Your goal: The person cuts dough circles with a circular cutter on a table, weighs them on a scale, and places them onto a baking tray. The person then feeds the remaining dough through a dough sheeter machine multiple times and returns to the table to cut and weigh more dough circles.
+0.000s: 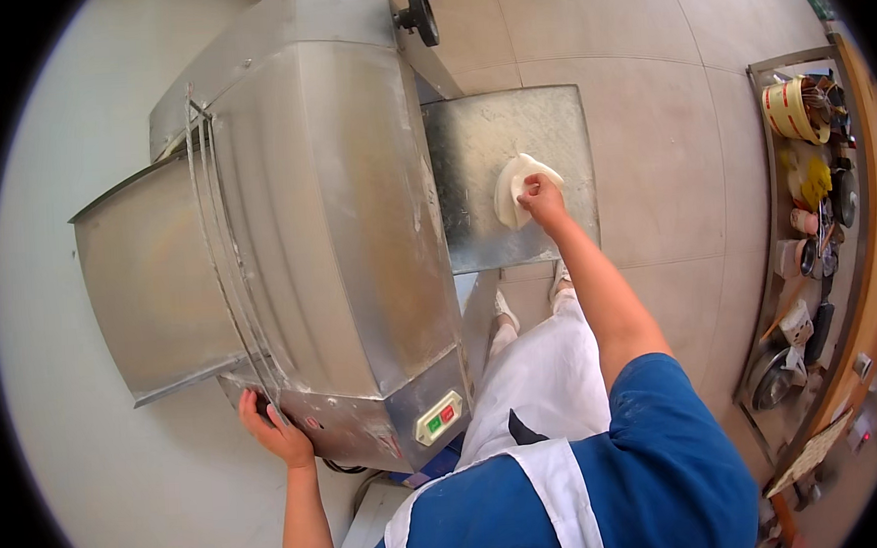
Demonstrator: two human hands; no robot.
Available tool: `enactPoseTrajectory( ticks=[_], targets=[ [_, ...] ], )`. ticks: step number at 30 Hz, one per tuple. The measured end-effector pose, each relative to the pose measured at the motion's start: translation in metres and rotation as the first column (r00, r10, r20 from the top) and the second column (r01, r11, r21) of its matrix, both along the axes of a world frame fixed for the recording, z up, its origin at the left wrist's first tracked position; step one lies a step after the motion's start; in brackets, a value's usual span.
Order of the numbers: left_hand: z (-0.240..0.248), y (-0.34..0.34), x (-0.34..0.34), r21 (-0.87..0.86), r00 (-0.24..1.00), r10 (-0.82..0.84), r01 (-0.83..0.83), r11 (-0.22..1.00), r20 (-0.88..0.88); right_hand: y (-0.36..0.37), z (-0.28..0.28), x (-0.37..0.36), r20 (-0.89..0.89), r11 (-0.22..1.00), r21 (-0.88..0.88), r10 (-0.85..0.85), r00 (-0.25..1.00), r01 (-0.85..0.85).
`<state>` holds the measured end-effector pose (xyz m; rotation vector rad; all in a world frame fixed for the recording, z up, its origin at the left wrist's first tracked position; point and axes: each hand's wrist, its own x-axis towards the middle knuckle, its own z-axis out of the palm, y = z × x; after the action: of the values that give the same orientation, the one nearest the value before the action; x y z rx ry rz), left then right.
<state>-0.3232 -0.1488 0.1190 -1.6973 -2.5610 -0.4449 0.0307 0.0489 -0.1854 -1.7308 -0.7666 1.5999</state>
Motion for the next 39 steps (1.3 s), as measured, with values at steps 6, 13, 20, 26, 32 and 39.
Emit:
enactPoseTrajectory(
  ticks=[6,13,20,26,32,39],
  targets=[
    [0.005,-0.007,-0.005,-0.031,1.0,-0.004,0.003,1.0,-0.018,-0.001,0.019,-0.015,0.795,0.972,-0.045,0.175,0.581,-0.231],
    [0.005,-0.001,0.001,-0.041,0.999,0.004,-0.002,0.999,0.037,0.004,-0.009,-0.033,0.675,0.968,-0.198,0.022,0.738,0.152],
    [0.007,-0.002,0.0,-0.054,1.0,-0.005,0.005,0.999,-0.003,-0.012,-0.018,-0.015,0.239,0.887,-0.11,-0.415,0.878,0.449],
    [0.005,0.0,0.001,-0.004,1.0,-0.002,0.002,1.0,0.022,0.006,0.01,-0.02,-0.124,0.963,-0.075,-0.268,0.956,0.26],
    [0.007,-0.005,0.001,0.057,1.0,-0.022,0.022,0.998,-0.007,-0.003,0.179,-0.006,-0.578,0.969,0.187,-0.024,0.816,0.161],
    [0.063,0.058,0.089,0.426,0.053,-0.429,0.055,0.903,0.902,-0.045,0.339,-0.032,-0.804,0.948,0.286,0.318,0.503,-0.143]
  ],
)
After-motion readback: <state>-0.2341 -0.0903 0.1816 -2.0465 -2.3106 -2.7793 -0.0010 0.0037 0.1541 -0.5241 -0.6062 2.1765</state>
